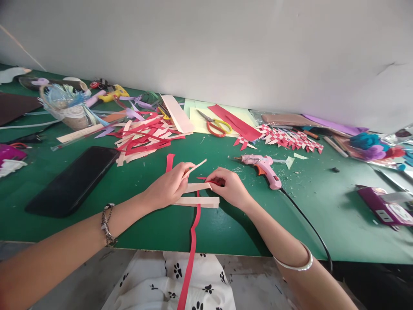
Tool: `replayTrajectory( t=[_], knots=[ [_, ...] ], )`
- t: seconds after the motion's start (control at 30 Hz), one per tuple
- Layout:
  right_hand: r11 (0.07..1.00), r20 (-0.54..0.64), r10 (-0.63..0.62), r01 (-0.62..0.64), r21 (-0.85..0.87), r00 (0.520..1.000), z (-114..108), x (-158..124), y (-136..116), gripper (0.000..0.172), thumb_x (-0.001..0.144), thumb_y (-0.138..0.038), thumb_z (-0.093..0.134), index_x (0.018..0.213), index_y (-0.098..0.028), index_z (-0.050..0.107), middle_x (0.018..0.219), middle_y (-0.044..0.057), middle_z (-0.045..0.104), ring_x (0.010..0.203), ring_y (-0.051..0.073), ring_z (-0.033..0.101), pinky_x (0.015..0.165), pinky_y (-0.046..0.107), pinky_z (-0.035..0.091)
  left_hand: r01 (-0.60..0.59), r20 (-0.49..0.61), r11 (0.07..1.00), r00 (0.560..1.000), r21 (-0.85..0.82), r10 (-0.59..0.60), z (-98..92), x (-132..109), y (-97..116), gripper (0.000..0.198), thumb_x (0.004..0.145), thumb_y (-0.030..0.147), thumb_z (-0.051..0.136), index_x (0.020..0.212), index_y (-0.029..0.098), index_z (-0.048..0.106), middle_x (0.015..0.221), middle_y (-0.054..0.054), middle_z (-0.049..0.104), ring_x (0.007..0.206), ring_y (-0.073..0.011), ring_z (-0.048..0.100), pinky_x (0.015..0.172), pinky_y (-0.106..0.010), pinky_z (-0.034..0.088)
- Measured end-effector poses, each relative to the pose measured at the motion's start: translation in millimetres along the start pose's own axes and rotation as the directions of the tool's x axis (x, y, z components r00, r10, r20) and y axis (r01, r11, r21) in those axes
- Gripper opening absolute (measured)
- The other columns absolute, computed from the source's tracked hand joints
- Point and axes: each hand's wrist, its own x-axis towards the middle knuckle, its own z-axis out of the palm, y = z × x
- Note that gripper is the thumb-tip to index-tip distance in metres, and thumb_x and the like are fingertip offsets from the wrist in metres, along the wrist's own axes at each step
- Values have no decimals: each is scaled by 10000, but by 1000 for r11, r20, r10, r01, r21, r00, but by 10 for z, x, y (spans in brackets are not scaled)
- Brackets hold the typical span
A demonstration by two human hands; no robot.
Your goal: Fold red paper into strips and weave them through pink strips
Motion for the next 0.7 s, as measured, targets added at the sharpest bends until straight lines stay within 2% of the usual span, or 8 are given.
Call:
replayTrajectory(
  t=[0.13,0.27,0.5,0.6,0.7],
  knots=[
    [999,15,6,-7,51,1000,-11,20,4,131,743,-316,593,751,-193,637,807,39,583,706,163,573,620,293,464,-3,36,999,999,-43,4,-23,5,20,295,892,187,299,1178,126,338,994,-100,553,645,-122,539,516,-228,401],
    [998,80,44,-47,39,996,-60,72,-35,193,773,-356,555,756,-183,638,794,30,584,670,144,550,587,271,432,-13,57,999,998,-46,16,-41,5,30,309,883,188,326,1187,140,340,997,-94,582,660,-132,562,525,-231,411],
    [988,256,148,-130,-87,955,-127,233,-167,161,755,-280,536,763,-162,646,630,-6,574,540,107,463,500,240,343,-33,58,999,998,-9,34,-42,0,21,359,871,173,336,1229,151,320,1116,-118,567,834,-177,609,616,-252,454],
    [990,289,138,-122,-76,947,-112,284,-192,130,731,-240,545,768,-163,645,677,0,599,580,110,485,528,238,369,-49,53,999,997,10,49,-40,-1,13,374,867,182,346,1238,150,312,1159,-128,549,870,-190,606,649,-267,459],
    [992,282,121,-108,-63,952,-90,308,-191,131,697,-219,573,804,-165,625,674,-11,576,587,108,485,533,234,382,-46,65,999,997,21,44,-41,-1,8,372,867,195,352,1235,151,322,1113,-119,569,793,-179,611,608,-264,448]
  ],
)
